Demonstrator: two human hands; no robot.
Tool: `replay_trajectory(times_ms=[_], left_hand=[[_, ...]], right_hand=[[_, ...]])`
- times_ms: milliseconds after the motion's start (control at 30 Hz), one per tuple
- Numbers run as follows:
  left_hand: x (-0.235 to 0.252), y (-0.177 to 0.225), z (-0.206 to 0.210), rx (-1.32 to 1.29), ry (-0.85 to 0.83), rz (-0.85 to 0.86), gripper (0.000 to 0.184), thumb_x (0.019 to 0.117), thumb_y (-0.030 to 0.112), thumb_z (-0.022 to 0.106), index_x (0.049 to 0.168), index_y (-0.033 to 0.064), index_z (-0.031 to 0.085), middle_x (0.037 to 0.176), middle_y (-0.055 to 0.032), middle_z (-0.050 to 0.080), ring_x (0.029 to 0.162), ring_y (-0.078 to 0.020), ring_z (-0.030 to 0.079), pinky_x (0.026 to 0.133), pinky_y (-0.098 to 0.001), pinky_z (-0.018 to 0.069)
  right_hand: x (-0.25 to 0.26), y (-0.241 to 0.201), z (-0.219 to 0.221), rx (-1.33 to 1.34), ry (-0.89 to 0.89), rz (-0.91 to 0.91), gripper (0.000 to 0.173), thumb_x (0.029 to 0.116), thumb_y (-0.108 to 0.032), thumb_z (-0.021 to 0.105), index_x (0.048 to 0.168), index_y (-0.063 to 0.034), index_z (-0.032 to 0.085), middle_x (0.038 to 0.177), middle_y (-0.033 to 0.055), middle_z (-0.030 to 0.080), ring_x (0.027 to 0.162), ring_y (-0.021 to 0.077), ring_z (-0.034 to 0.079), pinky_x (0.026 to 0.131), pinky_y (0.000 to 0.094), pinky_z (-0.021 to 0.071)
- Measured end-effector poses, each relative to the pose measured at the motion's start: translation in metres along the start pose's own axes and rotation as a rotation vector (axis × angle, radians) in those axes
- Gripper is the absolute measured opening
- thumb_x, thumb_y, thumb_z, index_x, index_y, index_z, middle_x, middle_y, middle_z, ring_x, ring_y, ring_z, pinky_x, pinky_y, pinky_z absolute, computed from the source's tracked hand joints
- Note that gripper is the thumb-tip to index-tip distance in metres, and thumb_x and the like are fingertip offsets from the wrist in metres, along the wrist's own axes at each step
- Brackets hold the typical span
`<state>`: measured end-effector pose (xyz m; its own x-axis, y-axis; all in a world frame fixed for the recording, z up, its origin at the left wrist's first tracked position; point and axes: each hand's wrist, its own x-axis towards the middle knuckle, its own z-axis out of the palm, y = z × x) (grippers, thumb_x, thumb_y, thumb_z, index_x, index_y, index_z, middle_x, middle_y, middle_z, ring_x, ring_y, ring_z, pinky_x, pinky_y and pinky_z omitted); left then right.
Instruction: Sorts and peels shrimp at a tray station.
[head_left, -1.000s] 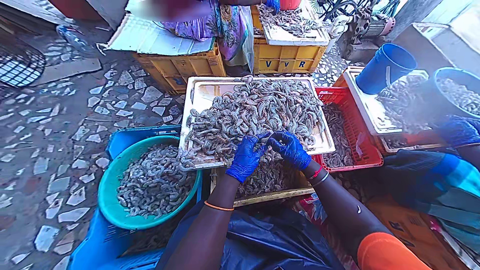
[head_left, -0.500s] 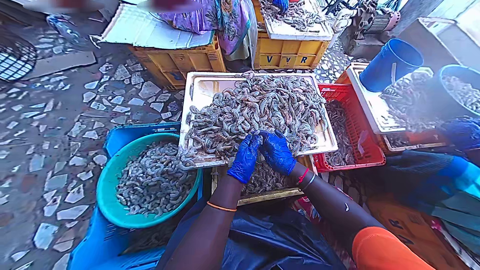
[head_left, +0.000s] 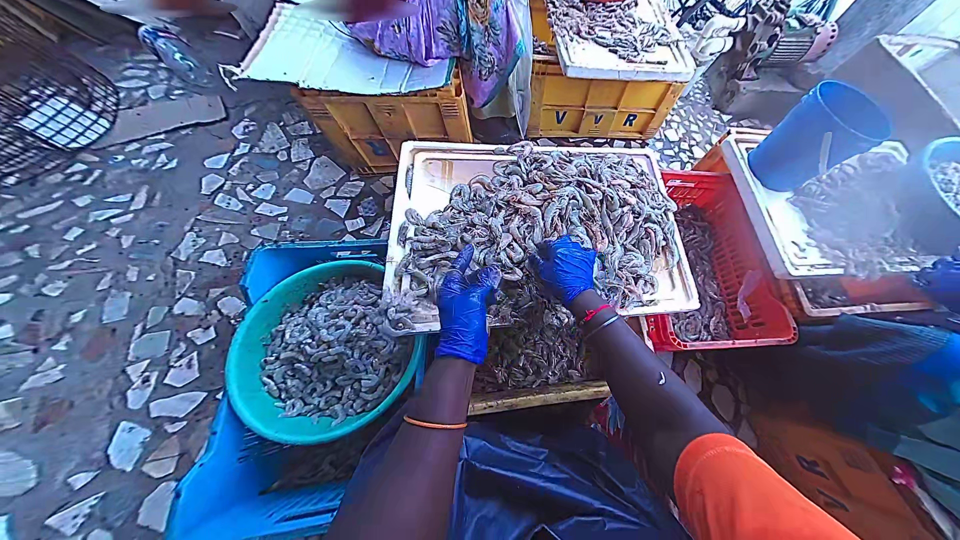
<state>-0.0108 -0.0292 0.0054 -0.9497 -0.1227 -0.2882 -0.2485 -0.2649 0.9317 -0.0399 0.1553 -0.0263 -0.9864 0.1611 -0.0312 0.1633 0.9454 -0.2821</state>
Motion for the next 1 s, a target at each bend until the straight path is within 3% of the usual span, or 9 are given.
replay_trajectory(times_ms=[100,200,300,467,600,733,800,900,1000], left_hand=[[0.003,-0.007,0.004,0.666,-0.254,0.197,0.047,0.1068,0.019,0.055,0.153,0.0167,0.049,0.128,-0.0131,0.07,0.108,-0.0249,0.071,0.098,-0.0464,0.0553],[0.011,-0.021,0.002,0.96,-0.371,0.243,0.057,0.1055,0.035,0.055,0.157,0.014,0.043,0.144,-0.0176,0.06,0.135,-0.0365,0.054,0.115,-0.0581,0.0379],[0.015,-0.025,0.006,1.123,-0.307,0.271,0.059,0.0992,0.038,0.065,0.154,0.0226,0.05,0.154,-0.0142,0.05,0.143,-0.0375,0.045,0.117,-0.0608,0.0322],[0.016,-0.027,0.025,1.157,-0.32,0.324,0.057,0.0948,0.023,0.072,0.148,0.0342,0.056,0.154,-0.0118,0.05,0.14,-0.0385,0.047,0.108,-0.0648,0.039],[0.011,-0.03,0.044,1.083,-0.171,0.369,0.059,0.0967,0.017,0.066,0.153,0.0278,0.051,0.14,-0.0203,0.059,0.128,-0.0447,0.056,0.1,-0.0683,0.0451],[0.014,-0.015,0.035,0.751,0.055,0.503,0.053,0.1018,0.016,0.059,0.153,0.0169,0.048,0.119,-0.0142,0.069,0.111,-0.0257,0.066,0.099,-0.0457,0.0534],[0.016,-0.005,0.024,0.561,0.09,0.47,0.053,0.1025,0.015,0.06,0.154,0.0125,0.046,0.119,-0.0123,0.069,0.102,-0.0165,0.068,0.094,-0.0348,0.0557],[0.018,-0.001,0.014,0.445,0.086,0.409,0.045,0.1095,0.02,0.047,0.153,0.0074,0.045,0.128,-0.014,0.066,0.095,-0.0144,0.072,0.091,-0.0343,0.0593],[0.015,-0.004,0.013,0.504,-0.002,0.35,0.042,0.1103,0.021,0.045,0.15,0.0083,0.049,0.115,-0.0143,0.071,0.088,-0.0172,0.073,0.085,-0.0372,0.06]], right_hand=[[0.0,-0.001,0.008,-0.002,0.043,-0.047,0.032,0.097,-0.043,0.067,0.112,-0.0155,0.071,0.109,0.0183,0.066,0.103,0.04,0.065,0.079,0.0653,0.0509],[-0.005,0.006,0.004,-0.044,0.046,-0.085,0.028,0.0956,-0.039,0.069,0.107,-0.0137,0.07,0.107,0.0186,0.065,0.1,0.0403,0.065,0.08,0.0651,0.0509],[-0.004,0.006,-0.015,-0.089,0.061,-0.134,0.027,0.0973,-0.04,0.065,0.105,-0.0157,0.072,0.106,0.0157,0.067,0.099,0.0374,0.066,0.08,0.0624,0.0505],[-0.017,0.009,-0.042,-0.006,-0.171,-0.095,0.031,0.1032,-0.038,0.057,0.112,-0.0113,0.07,0.109,0.015,0.068,0.102,0.0348,0.067,0.082,0.0612,0.0511],[-0.024,0.025,-0.039,-0.018,-0.035,-0.094,0.022,0.1,-0.032,0.062,0.114,-0.0187,0.072,0.11,0.0103,0.07,0.102,0.032,0.067,0.087,0.0625,0.0482],[-0.037,0.0,-0.034,0.005,0.045,-0.236,0.019,0.0971,-0.029,0.066,0.111,-0.019,0.073,0.099,0.0041,0.075,0.092,0.0252,0.07,0.093,0.0566,0.0475],[-0.047,-0.018,-0.018,-0.038,-0.009,-0.306,0.027,0.0946,-0.036,0.069,0.112,-0.0165,0.073,0.095,0.0067,0.074,0.088,0.0272,0.069,0.095,0.0572,0.0464],[-0.055,-0.031,0.002,-0.116,-0.116,-0.271,0.045,0.0935,-0.035,0.07,0.13,-0.0091,0.066,0.108,0.0164,0.071,0.098,0.0362,0.067,0.097,0.0623,0.0457],[-0.054,-0.033,0.005,-0.138,-0.08,-0.26,0.029,0.0939,-0.017,0.065,0.121,-0.0072,0.069,0.101,0.016,0.07,0.092,0.0347,0.067,0.093,0.0607,0.0457]])
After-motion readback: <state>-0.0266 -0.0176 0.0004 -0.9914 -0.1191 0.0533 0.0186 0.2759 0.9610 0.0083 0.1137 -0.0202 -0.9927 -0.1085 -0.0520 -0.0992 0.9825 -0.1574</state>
